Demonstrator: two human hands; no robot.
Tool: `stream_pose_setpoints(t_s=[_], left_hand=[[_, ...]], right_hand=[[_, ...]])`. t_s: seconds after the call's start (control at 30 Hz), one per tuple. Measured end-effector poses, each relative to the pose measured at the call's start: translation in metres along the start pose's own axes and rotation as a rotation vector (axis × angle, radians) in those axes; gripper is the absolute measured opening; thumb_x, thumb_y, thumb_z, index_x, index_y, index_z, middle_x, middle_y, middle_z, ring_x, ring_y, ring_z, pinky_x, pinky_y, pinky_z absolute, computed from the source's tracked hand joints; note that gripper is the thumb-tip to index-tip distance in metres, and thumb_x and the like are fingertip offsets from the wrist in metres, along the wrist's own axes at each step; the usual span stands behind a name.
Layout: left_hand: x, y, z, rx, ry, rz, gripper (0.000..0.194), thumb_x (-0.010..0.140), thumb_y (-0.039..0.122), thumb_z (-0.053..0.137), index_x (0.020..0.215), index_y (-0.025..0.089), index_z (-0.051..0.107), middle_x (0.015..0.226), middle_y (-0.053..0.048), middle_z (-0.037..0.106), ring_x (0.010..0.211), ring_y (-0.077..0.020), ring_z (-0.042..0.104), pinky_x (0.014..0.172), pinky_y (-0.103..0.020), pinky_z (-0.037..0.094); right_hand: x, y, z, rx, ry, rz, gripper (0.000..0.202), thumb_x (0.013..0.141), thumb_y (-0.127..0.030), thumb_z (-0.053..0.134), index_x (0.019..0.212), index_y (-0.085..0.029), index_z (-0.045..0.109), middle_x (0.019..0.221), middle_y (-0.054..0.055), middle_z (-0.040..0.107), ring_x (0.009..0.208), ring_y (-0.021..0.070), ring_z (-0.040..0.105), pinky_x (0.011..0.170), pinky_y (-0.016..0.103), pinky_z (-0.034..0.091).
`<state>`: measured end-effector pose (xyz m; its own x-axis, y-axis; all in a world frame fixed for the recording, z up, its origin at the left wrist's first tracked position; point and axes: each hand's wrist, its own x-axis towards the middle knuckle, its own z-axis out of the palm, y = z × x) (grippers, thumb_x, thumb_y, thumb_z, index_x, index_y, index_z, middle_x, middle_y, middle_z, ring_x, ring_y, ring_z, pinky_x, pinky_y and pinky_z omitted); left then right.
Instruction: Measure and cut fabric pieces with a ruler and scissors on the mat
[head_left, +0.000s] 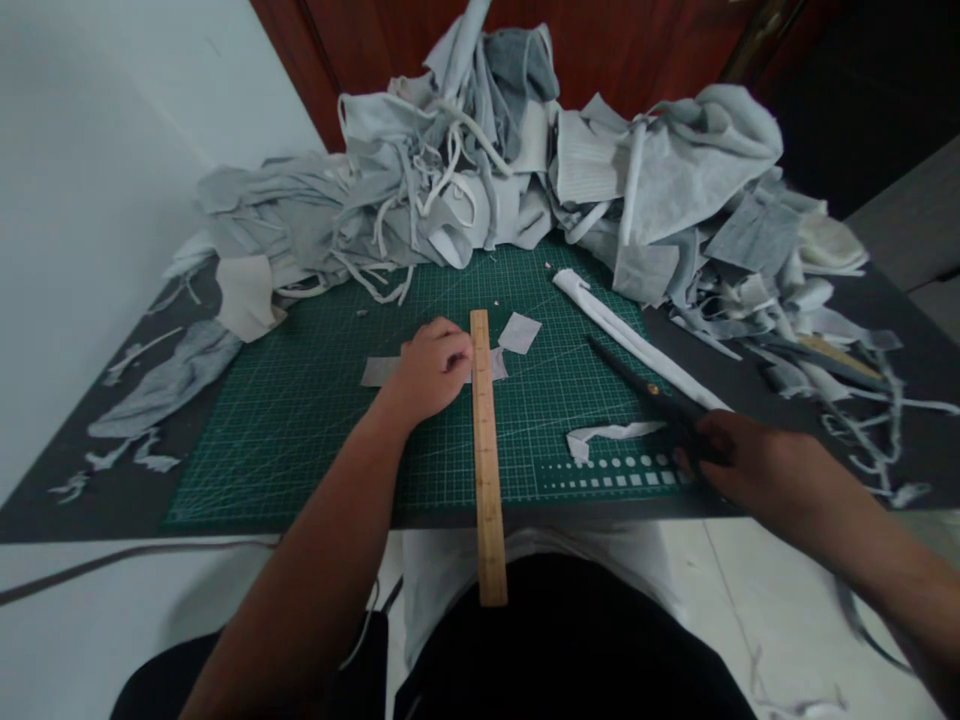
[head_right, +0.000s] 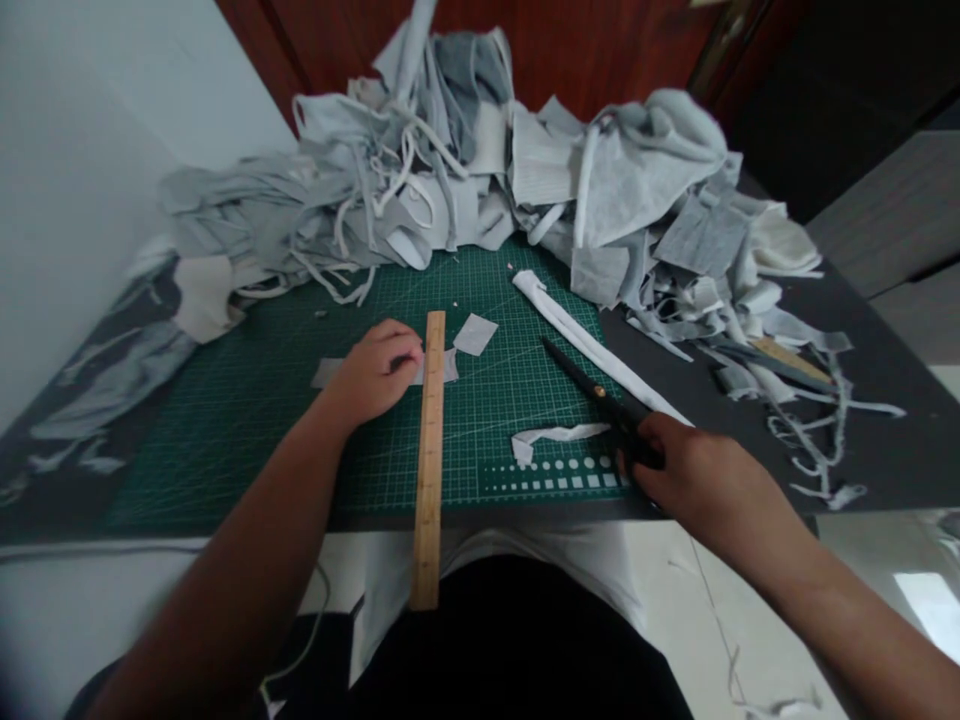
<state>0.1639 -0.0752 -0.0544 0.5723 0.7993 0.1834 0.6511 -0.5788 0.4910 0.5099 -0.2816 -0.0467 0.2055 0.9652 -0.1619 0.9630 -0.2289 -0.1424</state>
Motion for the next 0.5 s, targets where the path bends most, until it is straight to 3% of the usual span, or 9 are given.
stream_pose_setpoints(t_s=[0.13, 0.3, 0.43, 0.5], left_hand=[[-0.001, 0.005, -0.004, 0.076, 0.036, -0.083, 0.016, 0.084, 0.015, 0.049, 0.071, 0.02, 0.056, 0.095, -0.006, 0.061, 0.097, -0.0243, 0.055, 0.091, -0.045, 0.045], [-0.001, 0.006, -0.008, 0.079, 0.02, -0.133, 0.021, 0.082, 0.012, 0.046, 0.063, 0.021, 0.048, 0.084, -0.004, 0.057, 0.09, -0.0234, 0.053, 0.088, -0.044, 0.043], [0.0, 0.005, -0.01, 0.071, 0.023, -0.16, 0.026, 0.084, 0.012, 0.044, 0.059, 0.021, 0.043, 0.08, -0.004, 0.055, 0.087, -0.0232, 0.053, 0.087, -0.045, 0.042], [0.0, 0.005, -0.011, 0.061, 0.024, -0.174, 0.026, 0.085, 0.013, 0.044, 0.06, 0.021, 0.044, 0.078, -0.003, 0.056, 0.087, -0.0233, 0.054, 0.085, -0.044, 0.042]], right_hand=[[0.014, 0.005, -0.005, -0.02, -0.168, -0.036, 0.021, 0.084, -0.029, 0.063, 0.103, -0.021, 0.069, 0.089, 0.013, 0.079, 0.077, 0.0307, 0.076, 0.068, 0.039, 0.055], [0.027, 0.003, -0.018, 0.002, -0.201, -0.095, 0.028, 0.088, -0.028, 0.058, 0.112, -0.019, 0.068, 0.11, 0.021, 0.078, 0.093, 0.0307, 0.077, 0.084, 0.042, 0.056], [0.033, 0.002, -0.022, -0.068, -0.2, -0.108, 0.028, 0.085, -0.031, 0.064, 0.109, -0.018, 0.07, 0.101, 0.018, 0.079, 0.085, 0.0333, 0.077, 0.077, 0.045, 0.056], [0.035, -0.001, -0.028, -0.071, -0.11, -0.117, 0.025, 0.082, -0.032, 0.068, 0.102, -0.019, 0.071, 0.09, 0.014, 0.078, 0.075, 0.0328, 0.075, 0.068, 0.043, 0.054]])
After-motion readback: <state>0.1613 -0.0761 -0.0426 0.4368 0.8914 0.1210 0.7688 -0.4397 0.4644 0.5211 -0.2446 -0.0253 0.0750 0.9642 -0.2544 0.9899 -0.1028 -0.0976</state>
